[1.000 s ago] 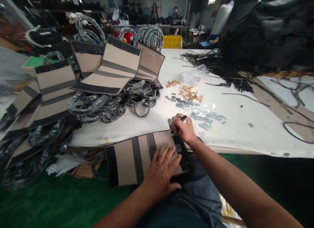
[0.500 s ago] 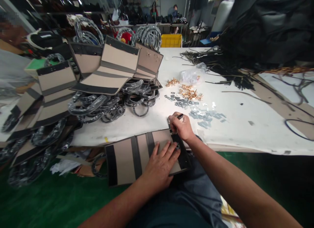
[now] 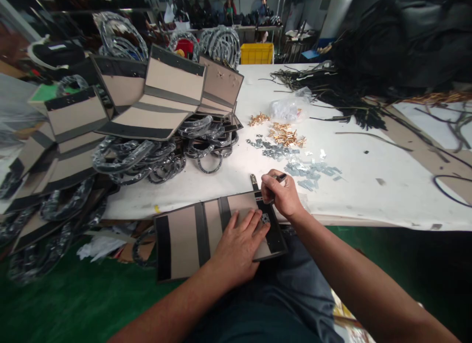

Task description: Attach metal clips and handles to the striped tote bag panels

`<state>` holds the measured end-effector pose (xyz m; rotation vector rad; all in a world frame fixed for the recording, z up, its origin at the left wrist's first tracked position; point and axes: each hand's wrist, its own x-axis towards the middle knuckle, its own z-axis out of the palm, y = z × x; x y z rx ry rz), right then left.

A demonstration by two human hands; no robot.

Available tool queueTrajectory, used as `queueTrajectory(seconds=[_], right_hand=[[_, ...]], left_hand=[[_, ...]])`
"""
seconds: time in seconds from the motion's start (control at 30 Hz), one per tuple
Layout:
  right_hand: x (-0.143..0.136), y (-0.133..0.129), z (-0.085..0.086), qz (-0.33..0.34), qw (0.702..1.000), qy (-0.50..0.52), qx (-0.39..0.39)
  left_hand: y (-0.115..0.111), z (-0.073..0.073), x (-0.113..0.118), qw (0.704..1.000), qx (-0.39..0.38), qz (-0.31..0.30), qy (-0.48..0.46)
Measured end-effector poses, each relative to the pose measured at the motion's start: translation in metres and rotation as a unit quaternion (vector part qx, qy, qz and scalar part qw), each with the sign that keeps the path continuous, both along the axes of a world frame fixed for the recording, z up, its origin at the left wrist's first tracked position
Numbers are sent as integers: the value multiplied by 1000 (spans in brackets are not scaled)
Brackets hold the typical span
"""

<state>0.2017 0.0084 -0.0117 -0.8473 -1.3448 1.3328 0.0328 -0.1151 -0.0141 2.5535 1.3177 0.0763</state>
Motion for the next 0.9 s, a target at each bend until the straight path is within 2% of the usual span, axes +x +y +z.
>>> queueTrajectory(seconds=[0.23,0.4,0.7,0.8,0.9], right_hand=[[12,-17,-6,-59,997,29,-49],[13,-31,-12,-96,995,36,-21],[13,-45,-11,-63,998,-21,-3],[10,-39,-9,-69,997,27,-20],[10,-29,-8,-97,985,129,-54]], left_hand=[[5,3,-2,1000,-2,-6,8],[3,-1,1,1000,0,-1,0],[9,-4,-1,1000,-15,-15,-18],[9,-5,-2,1000,-15,-13,-22],[9,-8,-5,999,-18,-22,-26]])
